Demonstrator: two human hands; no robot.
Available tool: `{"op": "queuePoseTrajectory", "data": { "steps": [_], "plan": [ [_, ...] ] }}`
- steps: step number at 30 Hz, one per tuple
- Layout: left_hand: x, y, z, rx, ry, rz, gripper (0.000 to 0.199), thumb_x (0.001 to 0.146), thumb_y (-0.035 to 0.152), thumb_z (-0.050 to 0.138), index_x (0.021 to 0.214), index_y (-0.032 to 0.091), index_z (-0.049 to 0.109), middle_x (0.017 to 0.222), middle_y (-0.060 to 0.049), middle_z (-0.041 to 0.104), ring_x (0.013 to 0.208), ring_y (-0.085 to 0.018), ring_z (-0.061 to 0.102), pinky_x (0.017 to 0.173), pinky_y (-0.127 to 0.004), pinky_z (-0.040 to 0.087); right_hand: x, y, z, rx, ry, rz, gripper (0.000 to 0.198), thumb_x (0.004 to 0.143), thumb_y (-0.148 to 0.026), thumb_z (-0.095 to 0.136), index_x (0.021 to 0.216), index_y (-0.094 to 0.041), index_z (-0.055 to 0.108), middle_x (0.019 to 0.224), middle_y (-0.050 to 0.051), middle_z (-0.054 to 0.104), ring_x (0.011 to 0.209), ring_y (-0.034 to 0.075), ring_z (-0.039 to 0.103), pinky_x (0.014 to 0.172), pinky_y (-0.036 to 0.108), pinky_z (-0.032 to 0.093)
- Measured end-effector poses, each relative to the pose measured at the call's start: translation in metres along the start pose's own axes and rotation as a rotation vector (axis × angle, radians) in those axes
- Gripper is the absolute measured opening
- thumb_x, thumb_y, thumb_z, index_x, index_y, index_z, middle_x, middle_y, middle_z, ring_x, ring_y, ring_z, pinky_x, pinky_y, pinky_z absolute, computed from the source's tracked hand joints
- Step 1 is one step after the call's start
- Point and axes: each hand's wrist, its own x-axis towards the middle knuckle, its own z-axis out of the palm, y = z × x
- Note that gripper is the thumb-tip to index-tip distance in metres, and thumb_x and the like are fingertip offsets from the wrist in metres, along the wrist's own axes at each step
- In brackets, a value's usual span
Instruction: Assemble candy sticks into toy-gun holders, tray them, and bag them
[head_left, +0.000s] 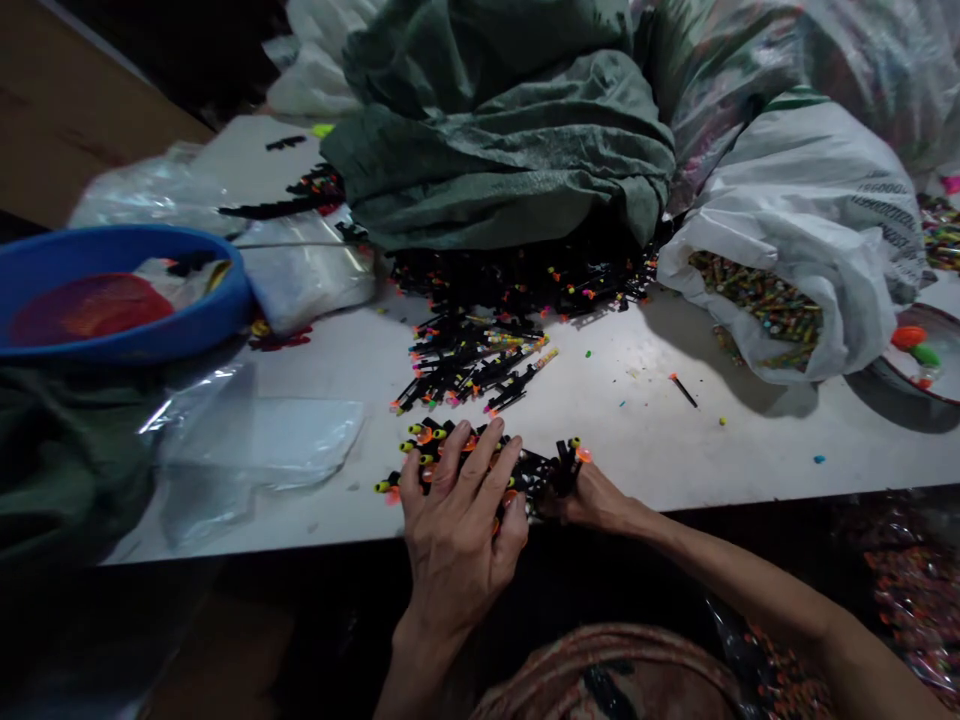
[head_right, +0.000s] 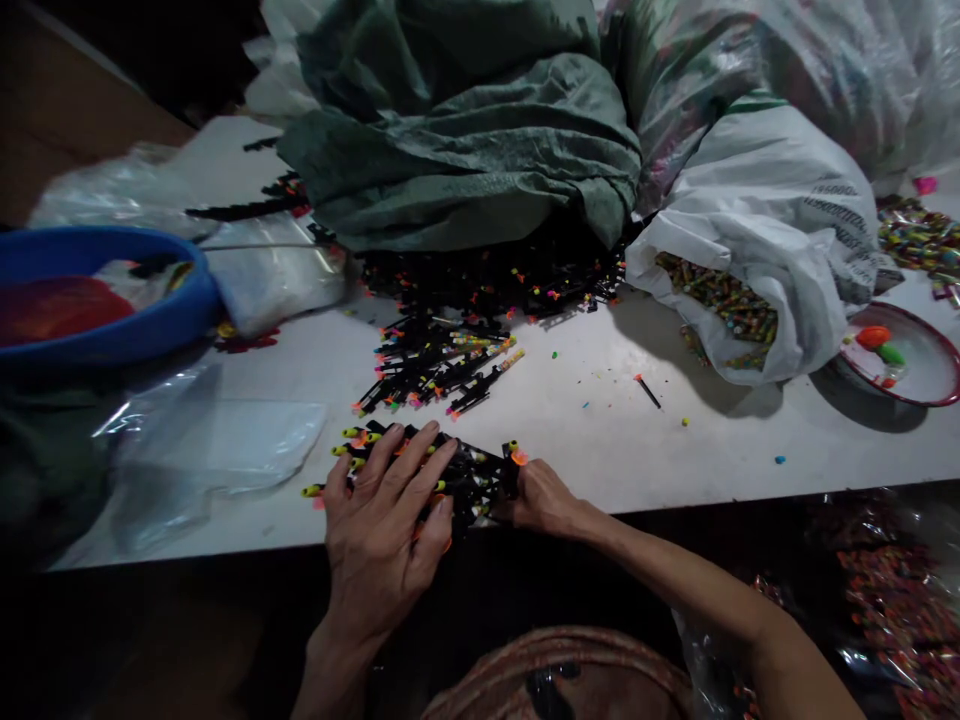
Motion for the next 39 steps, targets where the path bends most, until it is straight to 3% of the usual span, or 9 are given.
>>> {"op": "queuePoseTrajectory", "data": {
  "steps": [4, 10, 15, 16, 20, 24, 27, 34, 39],
  "plan": [
    [-0.001, 0.001, 0.0, -0.008, 0.0, -0.007, 0.038, 0.085, 0.025, 0.049, 0.123, 0.023, 0.056, 0.133, -0.006, 0.054, 0.131, -0.029, 0.039, 0.11, -0.057, 0.016, -0.005, -0.006, 0.0, 0.008, -0.06, -0.028, 0.008, 0.077, -0.019, 0.06, 0.084, -0.016, 0.058, 0.074, 0.001, 0.06, 0.068, 0.014, 0.053, 0.065, 0.023, 0.042],
    [-0.004, -0.004, 0.003, 0.032, -0.027, 0.036, 0.048, 0.087, 0.043, 0.044, 0.129, 0.021, 0.051, 0.137, -0.009, 0.049, 0.134, -0.032, 0.033, 0.11, -0.059, 0.014, -0.014, -0.036, 0.001, -0.469, -0.253, 0.023, 0.022, 0.081, -0.015, 0.051, 0.101, -0.011, 0.059, 0.097, 0.013, 0.065, 0.074, 0.019, 0.059, 0.066, 0.028, 0.041],
    [-0.004, -0.004, 0.002, 0.047, -0.025, 0.047, 0.056, 0.085, 0.05, 0.046, 0.132, 0.021, 0.048, 0.139, -0.009, 0.047, 0.134, -0.033, 0.033, 0.11, -0.058, 0.012, 0.029, -0.041, -0.046, -0.439, -0.563, 0.009, 0.019, 0.079, -0.023, 0.059, 0.095, -0.014, 0.065, 0.087, 0.007, 0.068, 0.076, 0.018, 0.061, 0.064, 0.024, 0.042],
    [-0.004, -0.003, 0.002, 0.045, -0.021, 0.035, 0.053, 0.085, 0.047, 0.047, 0.131, 0.022, 0.048, 0.138, -0.009, 0.047, 0.134, -0.032, 0.033, 0.11, -0.057, 0.012, 0.046, -0.039, -0.06, -0.435, -0.565, -0.009, 0.021, 0.079, -0.02, 0.059, 0.098, -0.015, 0.064, 0.088, 0.005, 0.068, 0.077, 0.017, 0.061, 0.065, 0.023, 0.042],
    [-0.005, -0.002, 0.0, 0.079, -0.034, 0.047, 0.051, 0.084, 0.036, 0.05, 0.133, 0.023, 0.046, 0.14, -0.008, 0.046, 0.135, -0.031, 0.031, 0.111, -0.055, 0.012, 0.116, -0.028, -0.093, -0.771, -0.079, 0.076, 0.033, 0.088, -0.004, 0.037, 0.11, -0.012, 0.059, 0.116, 0.016, 0.058, 0.093, 0.02, 0.06, 0.075, 0.03, 0.043],
    [-0.007, -0.005, 0.0, 0.104, -0.041, 0.074, 0.054, 0.083, 0.033, 0.05, 0.136, 0.024, 0.042, 0.141, -0.008, 0.044, 0.135, -0.031, 0.031, 0.11, -0.055, 0.013, 0.128, -0.015, -0.091, -0.944, -0.104, -0.021, 0.031, 0.085, -0.001, 0.036, 0.105, -0.007, 0.058, 0.117, 0.021, 0.054, 0.097, 0.024, 0.058, 0.077, 0.033, 0.043],
    [-0.006, -0.006, 0.002, 0.096, -0.029, 0.075, 0.053, 0.083, 0.033, 0.05, 0.136, 0.024, 0.043, 0.141, -0.008, 0.045, 0.134, -0.032, 0.032, 0.11, -0.056, 0.014, 0.097, -0.004, -0.087, -0.834, -0.051, -0.023, 0.023, 0.083, -0.008, 0.043, 0.103, -0.008, 0.056, 0.106, 0.018, 0.058, 0.09, 0.023, 0.058, 0.074, 0.032, 0.042],
    [-0.001, -0.007, 0.004, 0.083, -0.029, 0.082, 0.052, 0.083, 0.033, 0.05, 0.134, 0.023, 0.045, 0.139, -0.009, 0.047, 0.132, -0.032, 0.035, 0.11, -0.056, 0.016, 0.037, -0.001, -0.053, 0.028, -0.012, 0.09, 0.017, 0.075, -0.017, 0.056, 0.091, -0.014, 0.055, 0.071, -0.004, 0.053, 0.059, 0.008, 0.044, 0.053, 0.018, 0.032],
    [-0.003, -0.007, 0.003, 0.083, -0.037, 0.07, 0.054, 0.083, 0.033, 0.051, 0.135, 0.025, 0.044, 0.139, -0.008, 0.046, 0.133, -0.033, 0.035, 0.11, -0.056, 0.016, 0.019, -0.012, -0.03, 0.039, -0.126, -0.041, 0.006, 0.074, -0.017, 0.057, 0.079, -0.013, 0.058, 0.067, -0.003, 0.051, 0.057, 0.008, 0.04, 0.054, 0.019, 0.031]
  ]
}}
